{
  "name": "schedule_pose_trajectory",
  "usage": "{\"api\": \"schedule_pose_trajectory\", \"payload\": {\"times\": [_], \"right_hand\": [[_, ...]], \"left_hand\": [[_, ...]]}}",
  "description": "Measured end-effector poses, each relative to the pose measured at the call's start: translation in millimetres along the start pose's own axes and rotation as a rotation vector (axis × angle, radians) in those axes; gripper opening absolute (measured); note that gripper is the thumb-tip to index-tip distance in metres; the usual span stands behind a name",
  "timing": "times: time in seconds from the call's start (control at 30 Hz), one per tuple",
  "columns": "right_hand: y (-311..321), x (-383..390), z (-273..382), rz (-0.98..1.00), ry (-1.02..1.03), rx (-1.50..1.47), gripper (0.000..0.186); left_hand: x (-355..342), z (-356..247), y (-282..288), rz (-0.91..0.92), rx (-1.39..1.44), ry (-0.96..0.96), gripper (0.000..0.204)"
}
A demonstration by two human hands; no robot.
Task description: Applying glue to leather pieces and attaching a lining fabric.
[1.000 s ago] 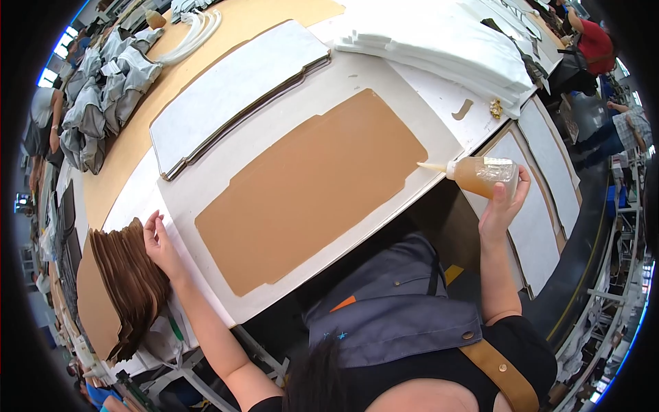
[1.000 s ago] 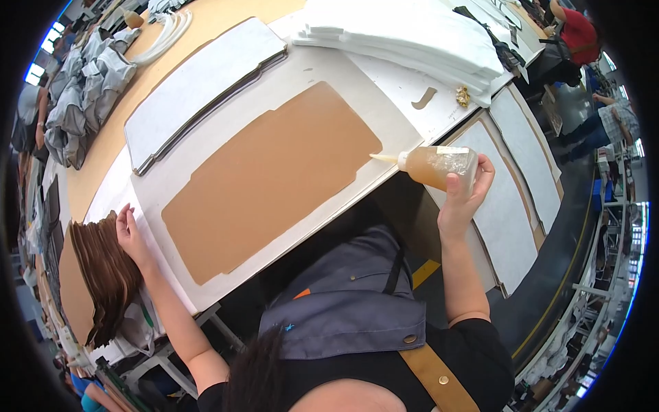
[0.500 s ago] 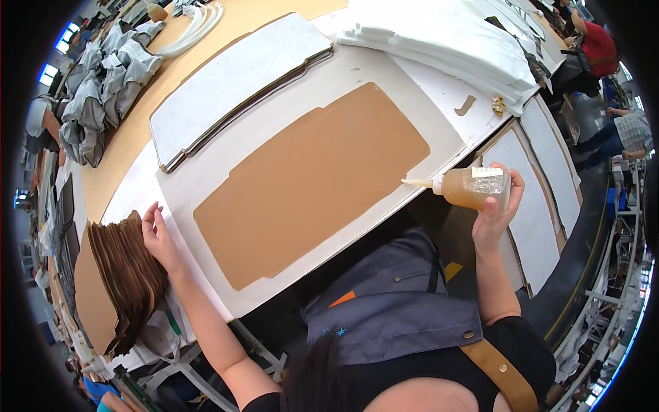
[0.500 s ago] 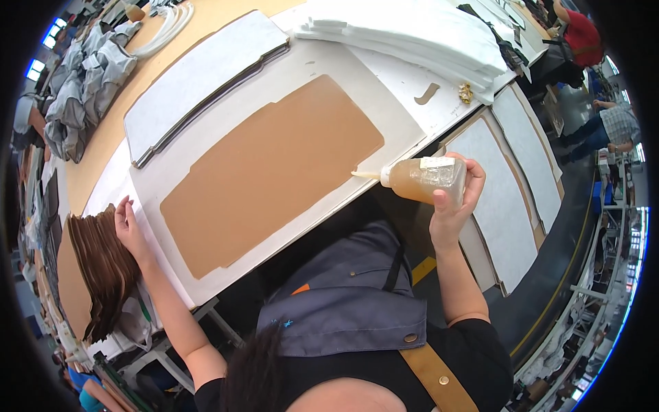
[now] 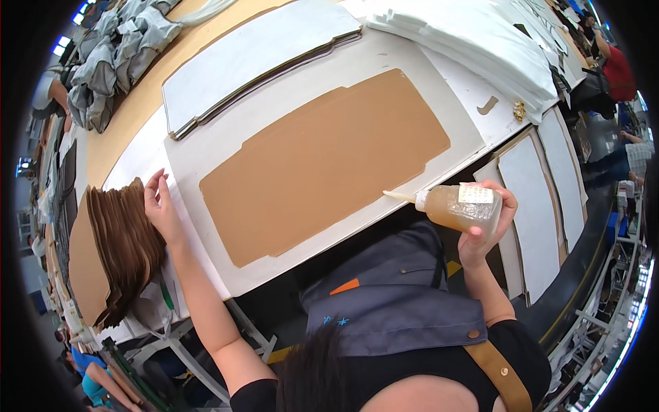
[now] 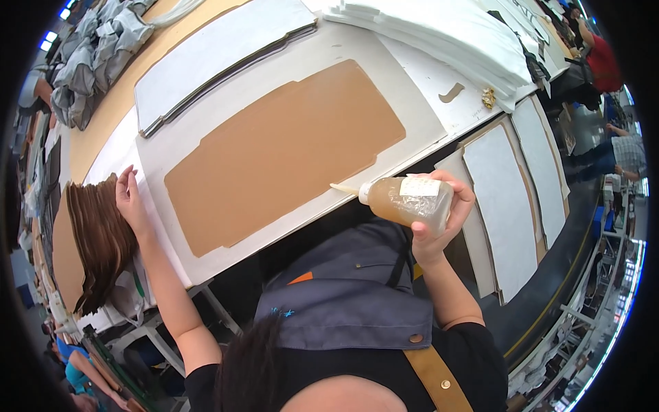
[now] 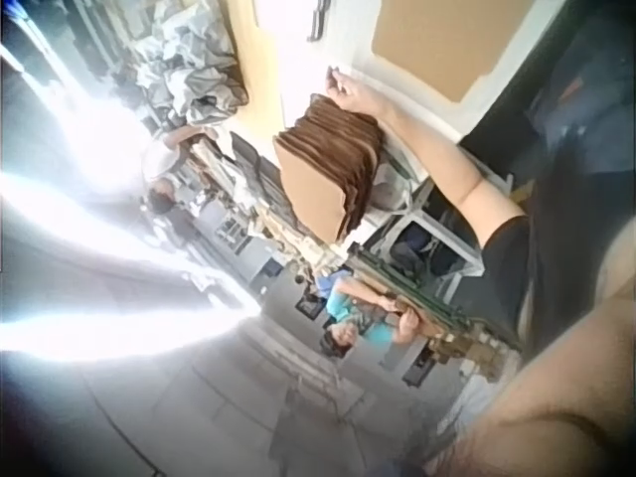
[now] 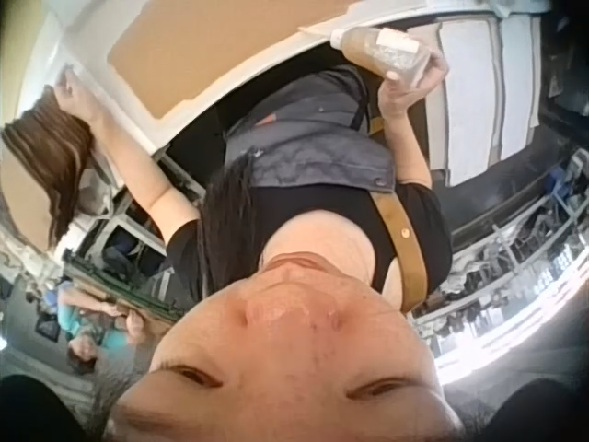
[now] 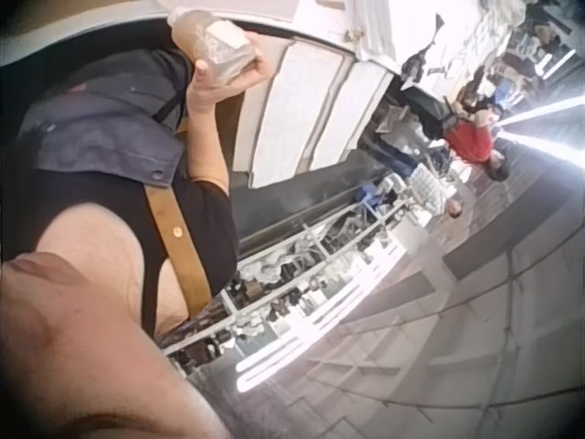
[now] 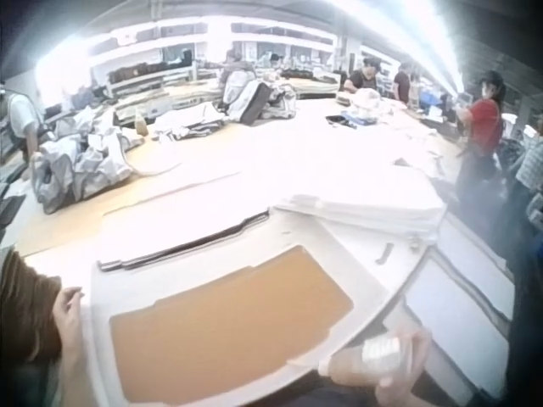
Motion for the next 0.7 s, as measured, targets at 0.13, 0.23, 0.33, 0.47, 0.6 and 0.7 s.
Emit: {"api": "schedule_pose_trajectory", "payload": {"times": [0.13,0.23,0.33,0.47,0.6,0.7], "right_hand": [[-13,8,-2,0.078,0.015,-0.023,0.090],[-21,13,-5,0.167,0.070,-0.079,0.092],[-34,17,-7,0.263,0.121,-0.128,0.093],[-48,21,-9,0.376,0.159,-0.161,0.095],[-65,26,-10,0.459,0.183,-0.195,0.095],[-79,30,-11,0.508,0.179,-0.190,0.094]], "left_hand": [[0,-1,0,-0.005,0.011,-0.006,0.023],[-1,-3,0,-0.013,0.015,0.003,0.022],[-1,-6,0,-0.028,0.018,0.018,0.022],[0,-13,3,-0.030,0.002,0.008,0.022],[0,-21,0,-0.041,-0.025,0.004,0.021],[1,-23,0,-0.046,0.039,-0.006,0.018]]}}
Point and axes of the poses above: each hand's wrist, its own x-axis away from the middle knuckle, its own y-axis out of the back of the hand, z = x × y, the point moved 1 cm from there along -x, towards the middle knuckle, and after that the axes turned 11 degrees about -y, right-handed, at the moved point
